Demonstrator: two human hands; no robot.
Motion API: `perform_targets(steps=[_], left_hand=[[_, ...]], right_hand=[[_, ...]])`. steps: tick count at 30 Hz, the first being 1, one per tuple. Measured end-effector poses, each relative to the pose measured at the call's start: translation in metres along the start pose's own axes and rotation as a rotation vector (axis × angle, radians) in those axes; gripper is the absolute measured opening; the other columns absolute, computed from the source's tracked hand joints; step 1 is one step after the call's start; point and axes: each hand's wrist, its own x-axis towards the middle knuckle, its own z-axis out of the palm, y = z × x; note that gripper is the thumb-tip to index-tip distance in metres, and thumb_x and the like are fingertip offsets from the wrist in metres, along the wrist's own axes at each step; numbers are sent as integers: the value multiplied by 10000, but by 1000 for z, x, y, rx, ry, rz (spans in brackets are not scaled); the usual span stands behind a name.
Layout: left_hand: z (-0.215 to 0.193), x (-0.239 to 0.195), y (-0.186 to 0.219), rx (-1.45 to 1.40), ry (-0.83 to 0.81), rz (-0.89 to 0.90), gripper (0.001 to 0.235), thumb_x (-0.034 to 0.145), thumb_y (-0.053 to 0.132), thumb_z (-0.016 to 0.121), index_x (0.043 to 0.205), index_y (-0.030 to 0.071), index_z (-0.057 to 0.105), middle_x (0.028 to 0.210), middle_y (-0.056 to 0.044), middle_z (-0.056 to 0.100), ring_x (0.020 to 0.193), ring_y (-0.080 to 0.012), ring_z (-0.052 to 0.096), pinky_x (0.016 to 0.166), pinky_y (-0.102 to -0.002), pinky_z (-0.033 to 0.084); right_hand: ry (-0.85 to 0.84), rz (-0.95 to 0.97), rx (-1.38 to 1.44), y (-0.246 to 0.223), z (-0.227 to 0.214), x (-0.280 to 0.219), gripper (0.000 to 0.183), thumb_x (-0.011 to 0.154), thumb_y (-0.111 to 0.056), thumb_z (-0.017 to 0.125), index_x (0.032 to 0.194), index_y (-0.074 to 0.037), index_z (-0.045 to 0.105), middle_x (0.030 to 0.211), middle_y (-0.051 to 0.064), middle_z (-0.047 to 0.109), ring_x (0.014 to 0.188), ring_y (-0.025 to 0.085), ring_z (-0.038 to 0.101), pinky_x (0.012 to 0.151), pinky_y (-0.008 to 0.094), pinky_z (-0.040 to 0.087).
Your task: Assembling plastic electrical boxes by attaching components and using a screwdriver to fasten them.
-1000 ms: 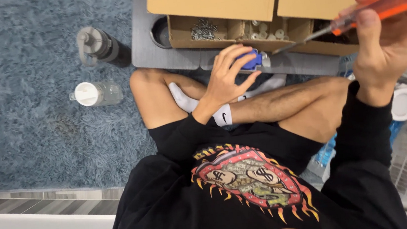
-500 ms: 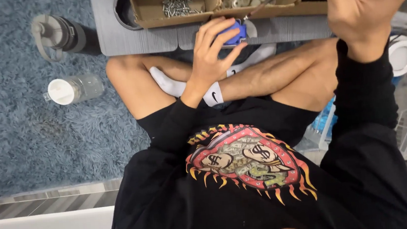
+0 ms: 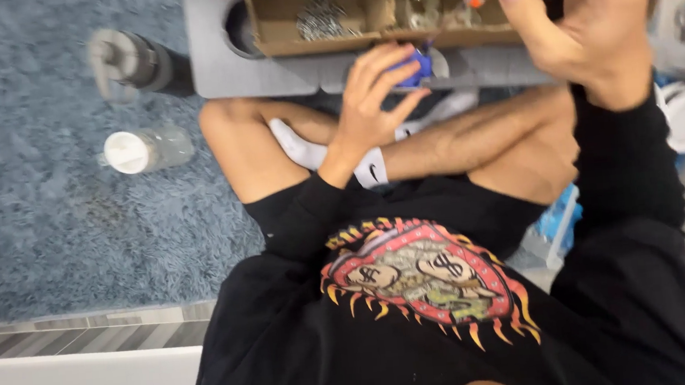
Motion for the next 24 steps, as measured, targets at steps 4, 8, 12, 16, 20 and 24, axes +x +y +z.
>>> perform_targets(steps=[4,8,12,16,20,24], left_hand=[[3,1,0,-34,31,-33,385,987,218,939,1304,114,745,1429,-74,696,1340,-315,677,1207,-491,541],[3,2,4,-51,42,-51,351,991,208,924,1283,113,753,1421,-62,700,1337,-314,682,1201,-464,548],[3,3,4,-50,48,-43,340,993,200,918,1280,116,756,1423,-65,701,1337,-312,684,1207,-461,542],[5,1,2,-56,54,-45,351,981,203,925,1277,115,756,1414,-61,705,1328,-311,688,1204,-465,551],[5,2,0,-55,55,-39,367,973,202,932,1282,114,755,1415,-67,704,1329,-306,684,1209,-461,544],[5,1,0,-55,56,-42,364,973,201,930,1278,114,752,1424,-67,700,1327,-312,687,1204,-458,544]], right_hand=[[-85,21,93,-5,-11,11,502,1223,281,633,1554,116,293,1390,534,613,1301,624,710,1166,651,612],[-54,-49,-5,10,-12,15,673,1160,279,890,1594,132,398,1206,419,691,1169,528,776,1078,596,670],[27,-87,-197,36,-7,11,731,1111,122,1070,1602,139,528,1368,329,627,1101,401,715,1015,497,658],[37,-115,-379,37,2,16,610,1139,-11,1031,1547,94,589,1197,219,675,874,278,631,767,380,558],[82,-216,-602,56,8,11,808,1053,-389,1183,1506,56,683,943,61,762,651,159,584,688,320,531],[-9,-302,-658,15,-7,36,759,1100,-556,1012,1491,7,687,958,119,628,868,291,572,795,429,508]])
